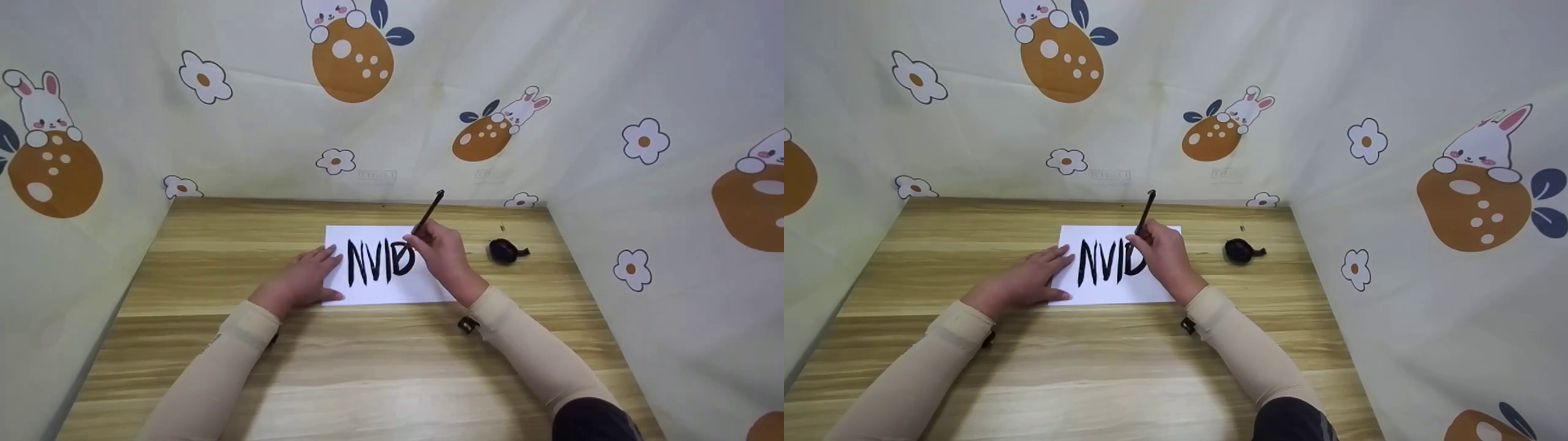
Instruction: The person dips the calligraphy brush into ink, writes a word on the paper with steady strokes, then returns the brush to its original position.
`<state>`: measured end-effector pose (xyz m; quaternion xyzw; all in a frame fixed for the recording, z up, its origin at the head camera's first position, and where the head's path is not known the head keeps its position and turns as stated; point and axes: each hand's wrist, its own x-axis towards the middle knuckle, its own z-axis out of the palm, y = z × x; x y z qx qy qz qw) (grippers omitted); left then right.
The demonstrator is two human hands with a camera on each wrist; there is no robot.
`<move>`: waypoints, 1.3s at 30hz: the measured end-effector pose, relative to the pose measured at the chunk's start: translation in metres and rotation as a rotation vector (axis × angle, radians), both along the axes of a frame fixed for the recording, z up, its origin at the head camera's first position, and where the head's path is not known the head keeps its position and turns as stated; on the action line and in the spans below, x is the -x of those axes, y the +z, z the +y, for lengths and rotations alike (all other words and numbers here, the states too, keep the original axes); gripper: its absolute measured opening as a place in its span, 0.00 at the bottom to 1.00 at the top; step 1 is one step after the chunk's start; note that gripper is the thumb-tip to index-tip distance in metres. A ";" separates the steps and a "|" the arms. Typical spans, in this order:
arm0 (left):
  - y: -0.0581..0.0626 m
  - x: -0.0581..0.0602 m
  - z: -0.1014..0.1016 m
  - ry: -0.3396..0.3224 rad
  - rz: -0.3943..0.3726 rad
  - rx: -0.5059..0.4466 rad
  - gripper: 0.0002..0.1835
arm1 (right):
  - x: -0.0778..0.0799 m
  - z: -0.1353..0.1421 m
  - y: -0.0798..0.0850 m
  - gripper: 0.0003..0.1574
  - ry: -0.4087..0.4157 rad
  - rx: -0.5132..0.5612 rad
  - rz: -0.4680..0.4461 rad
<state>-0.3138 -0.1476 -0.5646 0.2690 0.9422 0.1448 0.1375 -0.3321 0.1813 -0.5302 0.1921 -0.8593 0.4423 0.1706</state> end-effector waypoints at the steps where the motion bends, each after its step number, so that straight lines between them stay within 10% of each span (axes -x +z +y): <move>1: 0.000 0.000 0.000 -0.001 0.002 0.001 0.51 | 0.000 0.001 0.000 0.11 -0.007 -0.007 0.004; 39: -0.004 0.003 0.000 -0.019 0.020 0.028 0.52 | 0.046 0.031 -0.016 0.07 -0.127 -0.178 -0.021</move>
